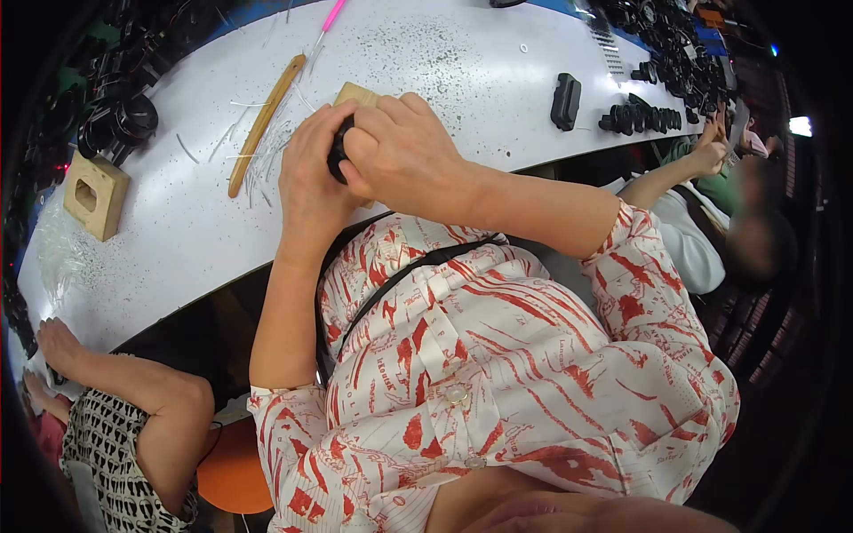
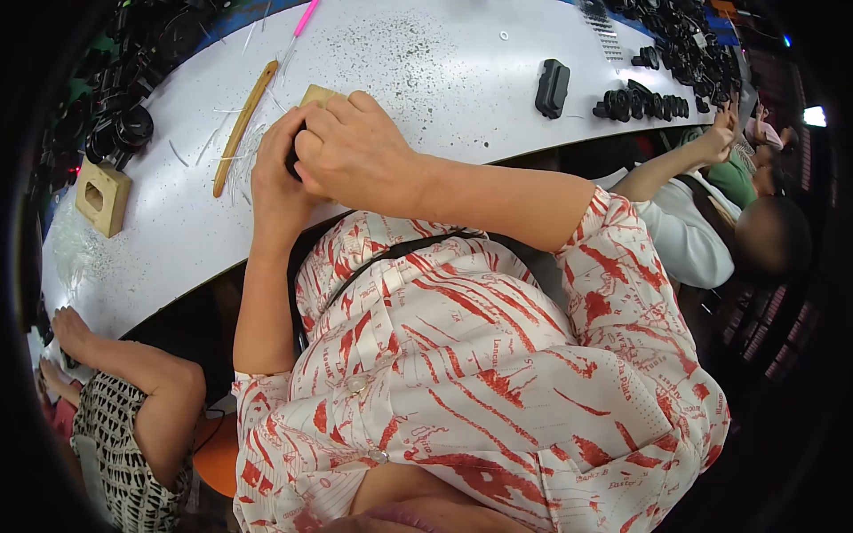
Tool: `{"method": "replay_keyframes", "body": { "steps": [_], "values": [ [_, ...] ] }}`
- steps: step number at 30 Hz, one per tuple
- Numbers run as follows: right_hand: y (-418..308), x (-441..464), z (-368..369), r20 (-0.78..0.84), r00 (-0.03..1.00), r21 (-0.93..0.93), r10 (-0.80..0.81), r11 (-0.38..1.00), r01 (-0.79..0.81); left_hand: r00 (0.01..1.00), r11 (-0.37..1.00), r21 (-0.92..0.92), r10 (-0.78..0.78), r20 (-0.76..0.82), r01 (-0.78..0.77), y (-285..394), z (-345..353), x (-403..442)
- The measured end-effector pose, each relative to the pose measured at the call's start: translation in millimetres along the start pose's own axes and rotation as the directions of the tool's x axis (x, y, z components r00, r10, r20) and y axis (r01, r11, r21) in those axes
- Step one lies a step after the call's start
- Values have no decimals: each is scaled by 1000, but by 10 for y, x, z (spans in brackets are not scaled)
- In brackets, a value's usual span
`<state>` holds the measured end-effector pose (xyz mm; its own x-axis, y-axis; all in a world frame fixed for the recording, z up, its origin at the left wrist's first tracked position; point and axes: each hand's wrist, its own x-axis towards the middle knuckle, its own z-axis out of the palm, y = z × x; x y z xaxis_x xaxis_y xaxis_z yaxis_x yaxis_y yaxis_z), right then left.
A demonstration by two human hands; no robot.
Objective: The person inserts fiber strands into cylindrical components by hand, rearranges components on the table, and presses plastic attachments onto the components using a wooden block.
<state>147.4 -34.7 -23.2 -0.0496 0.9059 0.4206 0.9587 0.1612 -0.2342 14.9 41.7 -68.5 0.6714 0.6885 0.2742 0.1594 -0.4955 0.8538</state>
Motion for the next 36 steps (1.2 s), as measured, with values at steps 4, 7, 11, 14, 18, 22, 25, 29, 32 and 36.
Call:
{"method": "replay_keyframes", "body": {
  "steps": [4, 7, 11, 14, 18, 22, 25, 29, 32, 36],
  "values": [
    [119, -50, -17, 49, 998, 90, 31, 995, -35, 1000, 1000, 21, -2, -4, 2, 24, -13, 26],
    [172, -91, -156, 83, 995, 69, 54, 996, -60, 1000, 999, 26, -24, -1, 24, 53, 0, 10],
    [84, -79, -146, 112, 993, 71, 37, 996, -45, 999, 1000, 13, 22, -25, -22, -19, 31, 10],
    [10, -45, -126, 115, 993, 40, 23, 999, -28, 999, 1000, 14, 11, -35, -10, -4, 29, 9],
    [-104, -34, -104, 128, 991, -56, 39, 998, -32, 999, 1000, 19, 19, -49, -18, -23, 43, -4],
    [-138, 7, -141, 171, 984, -104, 45, 994, -27, 999, 999, 28, 21, -45, -20, -39, 57, 5],
    [-149, -2, -221, 190, 982, -110, 7, 994, 14, 999, 999, 37, 4, -36, -2, 8, 21, -8],
    [-111, -156, -376, 305, 951, -56, 59, 997, -44, 999, 999, 27, -27, -32, 28, 42, 22, -21],
    [-26, -98, -357, 303, 952, 29, 32, 999, -43, 999, 999, 26, -19, -29, 20, 28, 3, 2],
    [30, -16, -203, 223, 974, 43, 37, 998, -47, 1000, 1000, 9, -3, -24, 3, -2, 17, -20]
  ]
}}
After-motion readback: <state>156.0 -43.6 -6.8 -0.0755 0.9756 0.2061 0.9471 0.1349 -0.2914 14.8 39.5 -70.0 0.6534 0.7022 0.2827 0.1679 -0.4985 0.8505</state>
